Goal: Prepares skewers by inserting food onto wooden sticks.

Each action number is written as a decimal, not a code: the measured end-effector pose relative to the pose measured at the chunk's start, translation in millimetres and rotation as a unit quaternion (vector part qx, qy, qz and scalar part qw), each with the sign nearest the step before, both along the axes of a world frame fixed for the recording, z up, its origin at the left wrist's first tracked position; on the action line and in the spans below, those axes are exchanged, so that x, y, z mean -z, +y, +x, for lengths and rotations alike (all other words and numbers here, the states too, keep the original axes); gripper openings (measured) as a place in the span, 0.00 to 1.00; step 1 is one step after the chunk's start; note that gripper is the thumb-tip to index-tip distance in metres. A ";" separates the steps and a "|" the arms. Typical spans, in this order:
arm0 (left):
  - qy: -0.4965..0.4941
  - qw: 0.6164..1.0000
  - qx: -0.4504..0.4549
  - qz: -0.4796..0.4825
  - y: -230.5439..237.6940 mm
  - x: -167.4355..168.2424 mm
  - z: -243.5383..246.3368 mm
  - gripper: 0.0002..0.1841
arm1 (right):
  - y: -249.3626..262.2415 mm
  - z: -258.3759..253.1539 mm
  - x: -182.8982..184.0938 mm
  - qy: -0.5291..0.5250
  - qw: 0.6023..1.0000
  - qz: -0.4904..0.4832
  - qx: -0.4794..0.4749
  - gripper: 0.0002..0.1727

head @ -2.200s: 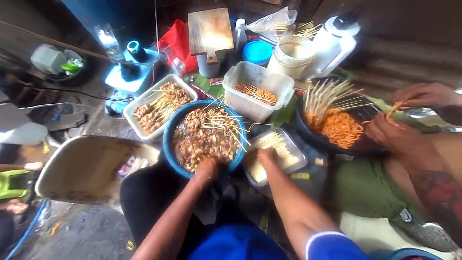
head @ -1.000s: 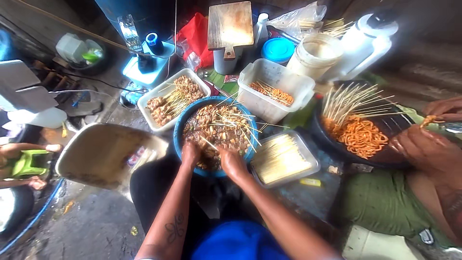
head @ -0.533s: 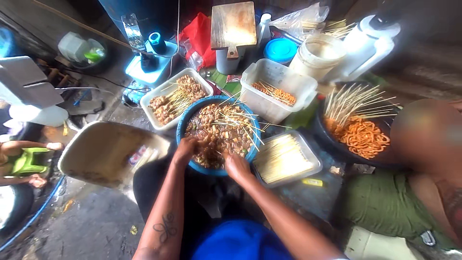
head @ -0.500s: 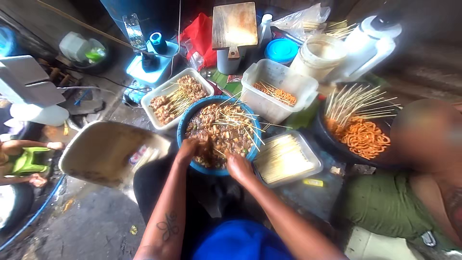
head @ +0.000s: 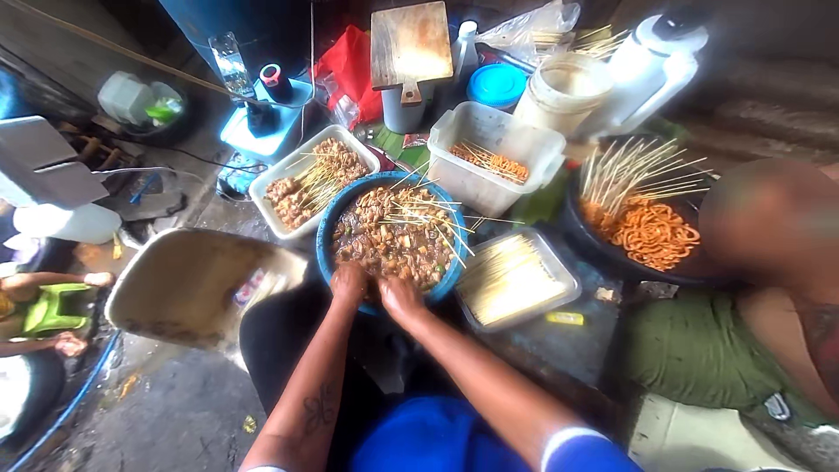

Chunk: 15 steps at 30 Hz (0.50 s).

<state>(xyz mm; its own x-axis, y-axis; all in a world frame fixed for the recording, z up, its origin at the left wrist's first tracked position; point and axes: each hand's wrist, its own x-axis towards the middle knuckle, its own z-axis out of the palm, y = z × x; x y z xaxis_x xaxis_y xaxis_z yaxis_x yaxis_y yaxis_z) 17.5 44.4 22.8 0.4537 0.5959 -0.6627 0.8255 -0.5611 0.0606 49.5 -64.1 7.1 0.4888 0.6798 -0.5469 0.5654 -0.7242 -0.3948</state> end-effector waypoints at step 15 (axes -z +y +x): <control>-0.228 0.959 -0.080 -0.150 27.8 3.1 -5.5 0.16 | -33.8 47.9 -29.2 0.090 0.981 0.073 0.153 0.19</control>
